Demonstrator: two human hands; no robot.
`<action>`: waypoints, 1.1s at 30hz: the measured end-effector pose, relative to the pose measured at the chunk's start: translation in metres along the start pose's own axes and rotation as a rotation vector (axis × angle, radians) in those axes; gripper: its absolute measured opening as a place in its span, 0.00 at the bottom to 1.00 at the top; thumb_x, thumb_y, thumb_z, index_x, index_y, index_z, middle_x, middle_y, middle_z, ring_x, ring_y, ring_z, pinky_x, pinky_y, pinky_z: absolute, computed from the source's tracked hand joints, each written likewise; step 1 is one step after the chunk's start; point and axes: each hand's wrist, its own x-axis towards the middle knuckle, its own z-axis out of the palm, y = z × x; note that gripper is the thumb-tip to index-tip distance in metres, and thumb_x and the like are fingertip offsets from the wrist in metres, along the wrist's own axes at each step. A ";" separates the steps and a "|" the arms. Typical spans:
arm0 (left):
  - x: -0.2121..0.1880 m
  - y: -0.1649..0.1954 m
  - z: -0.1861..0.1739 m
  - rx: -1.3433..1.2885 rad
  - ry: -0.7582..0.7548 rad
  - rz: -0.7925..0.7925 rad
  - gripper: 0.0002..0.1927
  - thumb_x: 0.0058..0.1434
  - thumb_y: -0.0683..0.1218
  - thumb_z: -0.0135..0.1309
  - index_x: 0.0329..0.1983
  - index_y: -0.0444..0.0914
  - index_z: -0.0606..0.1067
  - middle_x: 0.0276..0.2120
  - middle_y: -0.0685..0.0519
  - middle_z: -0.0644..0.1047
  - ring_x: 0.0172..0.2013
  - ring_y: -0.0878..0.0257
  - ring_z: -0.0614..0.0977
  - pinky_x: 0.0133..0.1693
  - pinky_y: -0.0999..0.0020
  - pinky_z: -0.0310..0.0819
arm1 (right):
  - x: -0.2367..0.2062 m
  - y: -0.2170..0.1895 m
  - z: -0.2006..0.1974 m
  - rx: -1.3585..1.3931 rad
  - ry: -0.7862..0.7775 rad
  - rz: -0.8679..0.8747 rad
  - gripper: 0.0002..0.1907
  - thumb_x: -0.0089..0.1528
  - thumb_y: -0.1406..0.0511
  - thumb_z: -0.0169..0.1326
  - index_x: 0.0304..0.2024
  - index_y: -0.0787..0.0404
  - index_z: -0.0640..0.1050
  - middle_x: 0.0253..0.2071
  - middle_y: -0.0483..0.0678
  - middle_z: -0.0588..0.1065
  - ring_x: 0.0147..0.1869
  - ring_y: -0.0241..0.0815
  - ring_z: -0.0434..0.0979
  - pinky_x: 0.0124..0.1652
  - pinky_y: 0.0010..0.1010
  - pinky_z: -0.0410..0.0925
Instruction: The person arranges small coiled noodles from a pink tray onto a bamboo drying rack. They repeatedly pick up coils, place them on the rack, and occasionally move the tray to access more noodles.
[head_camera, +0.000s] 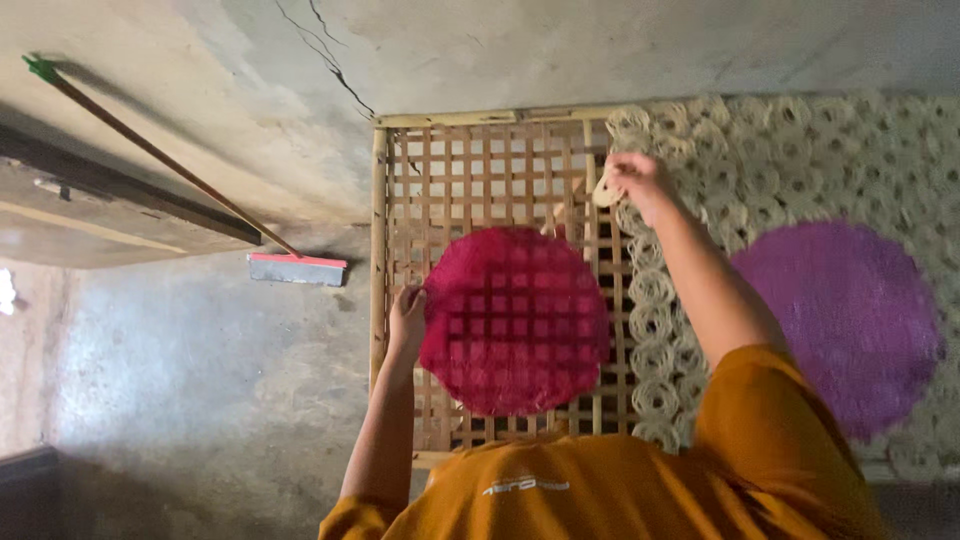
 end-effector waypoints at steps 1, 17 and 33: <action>-0.001 -0.001 0.001 0.028 0.020 -0.015 0.07 0.71 0.42 0.49 0.43 0.34 0.75 0.33 0.57 0.74 0.36 0.69 0.72 0.40 0.74 0.68 | 0.023 -0.009 -0.001 -0.078 0.027 -0.070 0.16 0.62 0.74 0.58 0.53 0.63 0.80 0.43 0.45 0.78 0.43 0.36 0.79 0.42 0.25 0.75; 0.017 -0.013 -0.007 -0.063 0.077 -0.105 0.07 0.70 0.43 0.48 0.43 0.34 0.74 0.36 0.56 0.76 0.38 0.69 0.74 0.43 0.73 0.70 | 0.137 -0.020 0.036 -0.792 0.243 -0.321 0.19 0.61 0.76 0.53 0.55 0.64 0.77 0.48 0.57 0.78 0.49 0.51 0.79 0.48 0.40 0.72; -0.047 0.083 0.022 -0.121 -0.240 -0.281 0.11 0.70 0.44 0.47 0.50 0.34 0.75 0.42 0.48 0.81 0.40 0.58 0.82 0.43 0.63 0.81 | -0.133 0.059 0.113 -0.193 -0.845 -0.109 0.32 0.70 0.58 0.50 0.72 0.67 0.59 0.64 0.63 0.68 0.63 0.47 0.72 0.59 0.46 0.71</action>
